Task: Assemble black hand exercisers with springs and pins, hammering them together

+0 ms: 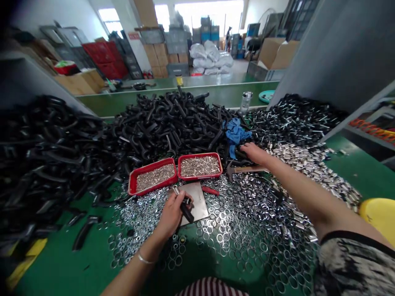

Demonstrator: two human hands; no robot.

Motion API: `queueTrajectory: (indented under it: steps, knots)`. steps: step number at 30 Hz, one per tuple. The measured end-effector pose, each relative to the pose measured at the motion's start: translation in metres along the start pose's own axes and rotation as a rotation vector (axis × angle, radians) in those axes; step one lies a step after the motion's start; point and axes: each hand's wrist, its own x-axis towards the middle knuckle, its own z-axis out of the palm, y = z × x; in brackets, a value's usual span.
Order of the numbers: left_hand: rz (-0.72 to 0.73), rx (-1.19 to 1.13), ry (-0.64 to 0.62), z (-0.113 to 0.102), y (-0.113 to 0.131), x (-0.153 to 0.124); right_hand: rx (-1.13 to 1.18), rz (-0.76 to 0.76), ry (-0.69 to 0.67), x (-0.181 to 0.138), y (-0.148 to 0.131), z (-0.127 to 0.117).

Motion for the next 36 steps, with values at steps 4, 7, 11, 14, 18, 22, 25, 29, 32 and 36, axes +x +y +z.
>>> queueTrajectory:
  steps: [4,7,11,14,18,22,25,29,32,36]
  knots:
    - [-0.075,-0.382,0.104,-0.002,-0.003,0.012,0.047,0.011,0.074,-0.007,0.001,-0.002]
    - [-0.076,-0.446,0.144,-0.007,-0.001,0.015,0.193,0.129,0.269,-0.030,-0.041,0.000]
    - [-0.057,-0.405,0.140,-0.005,0.004,0.009,1.019,0.035,0.111,-0.083,-0.165,0.015]
    - [-0.016,-0.325,0.112,0.001,0.010,0.003,1.296,-0.013,0.037,-0.111,-0.249,0.030]
    - [0.054,-0.161,0.133,-0.003,0.013,-0.004,1.089,-0.072,0.121,-0.118,-0.284,0.042]
    - [0.090,0.070,0.183,-0.017,0.013,-0.008,0.775,-0.218,0.112,-0.120,-0.272,0.044]
    - [0.084,0.155,0.130,-0.020,0.017,-0.012,0.686,-0.341,0.141,-0.125,-0.264,0.043]
    - [0.122,0.252,0.076,-0.017,0.028,-0.015,0.644,-0.465,0.172,-0.125,-0.262,0.037]
    - [0.230,0.386,0.106,-0.015,0.033,-0.016,0.739,-0.395,0.074,-0.118,-0.267,0.033]
    - [0.349,0.546,0.162,-0.019,0.035,-0.010,1.068,-0.121,-0.230,-0.106,-0.279,0.036]
